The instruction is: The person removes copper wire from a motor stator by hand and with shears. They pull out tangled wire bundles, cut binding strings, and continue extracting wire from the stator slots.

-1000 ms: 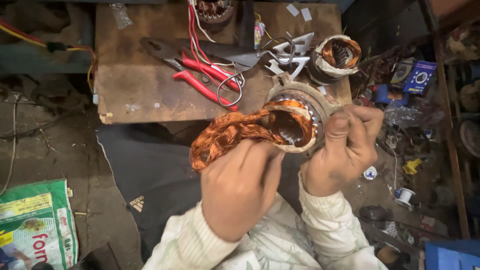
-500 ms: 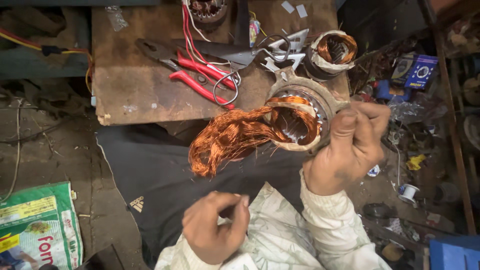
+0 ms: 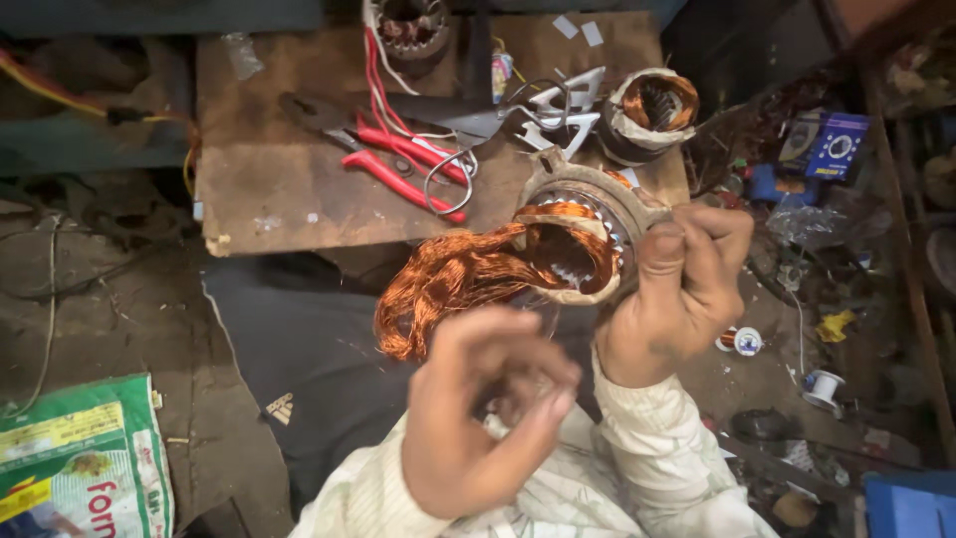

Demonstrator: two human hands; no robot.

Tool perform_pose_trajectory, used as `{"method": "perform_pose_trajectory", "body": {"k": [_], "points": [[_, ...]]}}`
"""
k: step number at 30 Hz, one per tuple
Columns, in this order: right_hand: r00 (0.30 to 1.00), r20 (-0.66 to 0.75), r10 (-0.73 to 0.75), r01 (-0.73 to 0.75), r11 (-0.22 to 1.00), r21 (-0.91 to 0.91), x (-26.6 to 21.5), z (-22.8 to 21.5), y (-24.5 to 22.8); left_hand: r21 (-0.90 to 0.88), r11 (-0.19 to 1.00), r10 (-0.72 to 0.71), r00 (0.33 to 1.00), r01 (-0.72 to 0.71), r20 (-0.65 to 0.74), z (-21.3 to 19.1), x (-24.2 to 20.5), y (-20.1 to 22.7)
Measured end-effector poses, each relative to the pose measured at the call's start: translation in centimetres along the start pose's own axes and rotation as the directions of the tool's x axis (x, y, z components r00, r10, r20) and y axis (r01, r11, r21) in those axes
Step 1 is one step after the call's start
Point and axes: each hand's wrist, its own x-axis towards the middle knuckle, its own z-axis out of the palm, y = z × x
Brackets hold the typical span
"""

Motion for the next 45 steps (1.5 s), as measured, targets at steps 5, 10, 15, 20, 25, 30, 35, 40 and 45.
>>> {"method": "perform_pose_trajectory", "body": {"k": [5, 10, 15, 20, 25, 30, 35, 40, 45], "points": [[0.998, -0.021, 0.052, -0.052, 0.999, -0.007, 0.8, -0.8, 0.7, 0.229, 0.908, 0.358, 0.934, -0.350, 0.006, -3.4, -2.5, -2.0], [0.999, 0.035, 0.009, -0.009, 1.000, -0.017, 1.1, -1.2, 0.7, 0.506, 0.816, 0.231, 0.960, -0.279, 0.157, -6.8, -4.0, -1.7], [0.997, 0.075, 0.003, -0.005, 1.000, 0.027, 1.1, -0.9, 0.8, 0.235, 0.972, 0.008, 1.000, -0.006, -0.005, -5.9, -6.4, -3.9], [0.996, 0.086, 0.018, -0.022, 0.999, 0.039, 1.6, -0.7, 1.2, 0.422, 0.841, 0.276, 0.939, -0.339, 0.205, -4.9, -7.1, -5.6], [0.997, 0.081, -0.012, 0.005, 0.996, 0.093, 1.4, -0.5, 1.1, 0.217, 0.973, 0.069, 0.996, -0.081, 0.061, -2.9, -7.6, -5.3], [0.991, 0.084, -0.102, 0.091, 0.989, 0.120, 1.7, -0.8, 1.5, 0.665, 0.723, 0.252, 0.968, -0.188, 0.000, -2.3, -6.5, -4.6], [0.983, 0.103, -0.154, 0.135, 0.976, 0.169, 1.6, -1.1, 2.4, 0.850, 0.343, 0.507, 0.840, -0.401, 0.192, 0.3, -4.7, -3.6], [0.986, 0.078, -0.147, 0.117, 0.944, 0.307, 1.3, -1.0, 4.0, 0.916, 0.039, 0.511, 0.796, -0.399, 0.325, 2.8, -1.2, -0.4], [0.976, 0.084, -0.200, 0.182, 0.966, 0.186, 0.9, -1.4, 3.5, 0.919, 0.094, 0.367, 0.871, -0.383, 0.326, 1.4, 2.2, 0.6]]}}
